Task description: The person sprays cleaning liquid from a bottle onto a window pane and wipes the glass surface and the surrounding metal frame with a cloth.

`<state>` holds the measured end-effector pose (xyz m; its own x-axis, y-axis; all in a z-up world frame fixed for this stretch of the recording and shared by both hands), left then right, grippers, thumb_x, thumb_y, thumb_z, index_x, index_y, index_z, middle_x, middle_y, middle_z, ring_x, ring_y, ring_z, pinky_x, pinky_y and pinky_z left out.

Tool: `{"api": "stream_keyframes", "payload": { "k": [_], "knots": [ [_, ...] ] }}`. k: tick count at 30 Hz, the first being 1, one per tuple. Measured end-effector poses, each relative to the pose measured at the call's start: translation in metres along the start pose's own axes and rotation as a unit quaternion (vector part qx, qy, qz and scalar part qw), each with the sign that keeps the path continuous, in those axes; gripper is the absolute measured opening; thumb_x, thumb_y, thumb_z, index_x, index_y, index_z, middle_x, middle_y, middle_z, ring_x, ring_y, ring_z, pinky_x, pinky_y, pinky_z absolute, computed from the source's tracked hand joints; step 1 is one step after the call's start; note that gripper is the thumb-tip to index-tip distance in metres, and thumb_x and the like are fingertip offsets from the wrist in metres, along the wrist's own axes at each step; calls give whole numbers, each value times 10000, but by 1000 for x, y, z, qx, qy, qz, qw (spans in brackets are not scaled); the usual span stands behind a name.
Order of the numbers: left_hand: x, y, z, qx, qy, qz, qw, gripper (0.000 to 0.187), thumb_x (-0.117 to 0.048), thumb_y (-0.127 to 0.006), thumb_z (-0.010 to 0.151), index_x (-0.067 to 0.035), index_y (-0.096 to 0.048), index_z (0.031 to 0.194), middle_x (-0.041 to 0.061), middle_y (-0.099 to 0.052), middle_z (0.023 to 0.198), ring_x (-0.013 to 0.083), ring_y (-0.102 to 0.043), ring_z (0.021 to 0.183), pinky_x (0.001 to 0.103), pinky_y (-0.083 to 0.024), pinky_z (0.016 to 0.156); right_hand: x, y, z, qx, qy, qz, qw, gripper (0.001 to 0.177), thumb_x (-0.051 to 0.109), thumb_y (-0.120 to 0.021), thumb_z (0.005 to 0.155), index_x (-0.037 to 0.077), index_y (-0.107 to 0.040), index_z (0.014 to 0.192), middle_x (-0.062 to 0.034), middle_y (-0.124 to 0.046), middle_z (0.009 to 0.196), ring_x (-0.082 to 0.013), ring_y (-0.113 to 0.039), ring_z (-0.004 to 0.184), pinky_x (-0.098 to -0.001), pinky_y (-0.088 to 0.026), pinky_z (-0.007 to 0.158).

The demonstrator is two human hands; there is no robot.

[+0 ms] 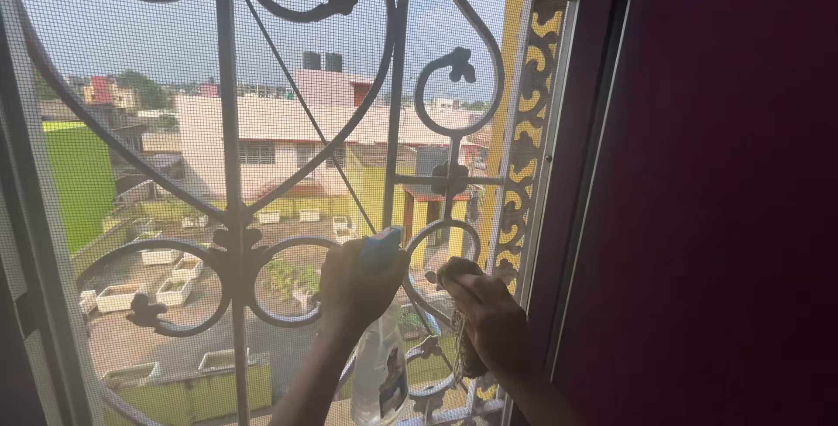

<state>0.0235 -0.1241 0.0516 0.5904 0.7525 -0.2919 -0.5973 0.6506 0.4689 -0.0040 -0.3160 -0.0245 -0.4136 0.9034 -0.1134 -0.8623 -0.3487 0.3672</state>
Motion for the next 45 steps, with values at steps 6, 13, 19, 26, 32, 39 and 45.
{"api": "stream_keyframes", "payload": {
  "k": [6, 13, 19, 26, 32, 39, 45],
  "knots": [
    [18, -27, -58, 26, 171, -159, 972, 260, -358, -749, 722, -138, -787, 856, 123, -739, 652, 306, -742, 613, 437, -579, 599, 0, -17, -54, 37, 1, -15, 999, 514, -23, -695, 758, 224, -748, 1207, 31, -704, 1106, -216, -694, 1000, -341, -616, 822],
    [52, -95, -142, 46, 222, -135, 965, 427, -356, -815, 650, -189, -827, 1043, 106, -782, 738, 274, -768, 713, 421, -591, 743, -15, -54, -111, 67, -4, -31, 997, 454, 38, -714, 778, 239, -763, 1182, 43, -715, 1092, -206, -695, 1019, -333, -614, 831],
    [71, -154, -194, 39, 207, -115, 971, 556, -372, -892, 583, -131, -794, 1074, 146, -755, 846, 282, -756, 739, 426, -603, 748, -19, -63, -143, 95, -8, 17, 995, 419, 61, -741, 770, 213, -777, 1159, 29, -728, 1077, -216, -694, 1019, -356, -600, 869],
    [52, -169, -214, 182, 188, -169, 950, 410, -357, -786, 699, -136, -784, 1044, 85, -706, 824, 248, -751, 791, 395, -610, 761, -45, -37, -162, 82, -197, 111, 971, 399, -13, -720, 767, 159, -799, 1118, -1, -755, 1108, -212, -722, 996, -334, -612, 844],
    [41, -169, -216, 185, 195, -140, 953, 358, -379, -752, 705, -140, -733, 971, 112, -666, 783, 312, -706, 766, 463, -560, 708, -65, -16, -178, 58, -192, 93, 975, 360, -13, -715, 794, 115, -782, 1124, -50, -746, 1096, -238, -730, 1014, -338, -610, 855],
    [48, -176, -227, 207, 203, -124, 949, 264, -352, -730, 699, -157, -670, 867, 96, -698, 717, 330, -714, 749, 477, -558, 699, -74, -8, -181, 44, -195, 83, 976, 412, -60, -689, 788, 121, -768, 1149, -54, -738, 1126, -243, -726, 1015, -346, -607, 841],
    [61, -158, -229, 131, 219, -149, 955, 184, -297, -724, 731, -119, -679, 717, 108, -681, 682, 342, -710, 656, 470, -547, 621, -57, -13, -161, 26, -139, 73, 987, 478, -102, -667, 747, 121, -761, 1160, -47, -720, 1128, -250, -689, 1018, -351, -582, 862]
  ]
}}
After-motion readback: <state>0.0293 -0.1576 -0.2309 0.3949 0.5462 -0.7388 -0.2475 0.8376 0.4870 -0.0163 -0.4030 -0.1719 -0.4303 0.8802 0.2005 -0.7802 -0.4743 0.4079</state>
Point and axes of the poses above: each hand's wrist, its own z-axis towards the middle knuckle, its own y-axis out of the back of the hand, x = y × z, the point moved 6 cm from there along z, towards the middle knuckle
